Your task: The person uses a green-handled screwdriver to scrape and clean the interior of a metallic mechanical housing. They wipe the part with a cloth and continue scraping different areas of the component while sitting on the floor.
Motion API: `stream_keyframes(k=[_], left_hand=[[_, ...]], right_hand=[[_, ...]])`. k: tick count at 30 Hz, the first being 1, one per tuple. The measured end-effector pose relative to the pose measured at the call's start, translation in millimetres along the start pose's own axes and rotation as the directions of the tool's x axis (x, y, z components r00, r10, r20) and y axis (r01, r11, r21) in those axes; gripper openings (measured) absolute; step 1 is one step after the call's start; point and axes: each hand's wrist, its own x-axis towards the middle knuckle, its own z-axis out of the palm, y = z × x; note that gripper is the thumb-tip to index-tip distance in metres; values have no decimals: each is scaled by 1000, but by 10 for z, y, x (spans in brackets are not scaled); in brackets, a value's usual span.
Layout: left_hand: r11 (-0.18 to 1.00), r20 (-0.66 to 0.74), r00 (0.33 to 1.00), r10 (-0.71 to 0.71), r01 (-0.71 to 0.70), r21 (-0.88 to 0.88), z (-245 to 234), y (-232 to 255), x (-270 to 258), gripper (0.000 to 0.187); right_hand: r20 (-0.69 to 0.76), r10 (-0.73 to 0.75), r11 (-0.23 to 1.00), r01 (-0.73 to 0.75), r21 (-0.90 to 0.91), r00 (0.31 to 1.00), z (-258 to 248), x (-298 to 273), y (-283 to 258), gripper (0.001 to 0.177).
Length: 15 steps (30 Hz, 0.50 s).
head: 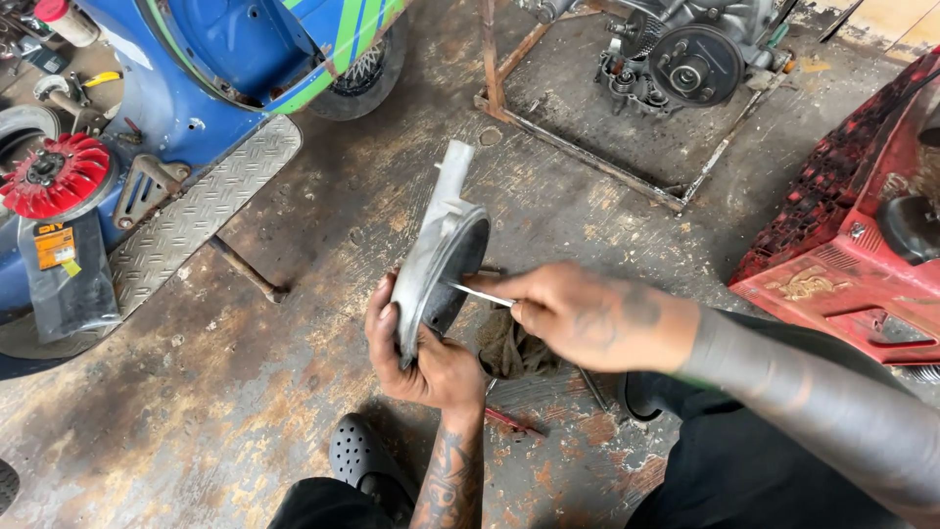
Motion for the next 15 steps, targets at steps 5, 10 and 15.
stream_keyframes(k=[5,10,15], left_hand=[[997,-36,996,81,-81,-1,27,208,181,49],[959,-127,990,-69,31,-281,98,323,207,37],[926,-61,990,-128,97,-364,88,367,160,37]], right_hand=[[363,-18,221,-351,910,931,-114,-9,155,61],[267,39,499,-251,830,963,-337,-311,7,54],[80,100,833,-127,538,992,-432,-399,-98,55]])
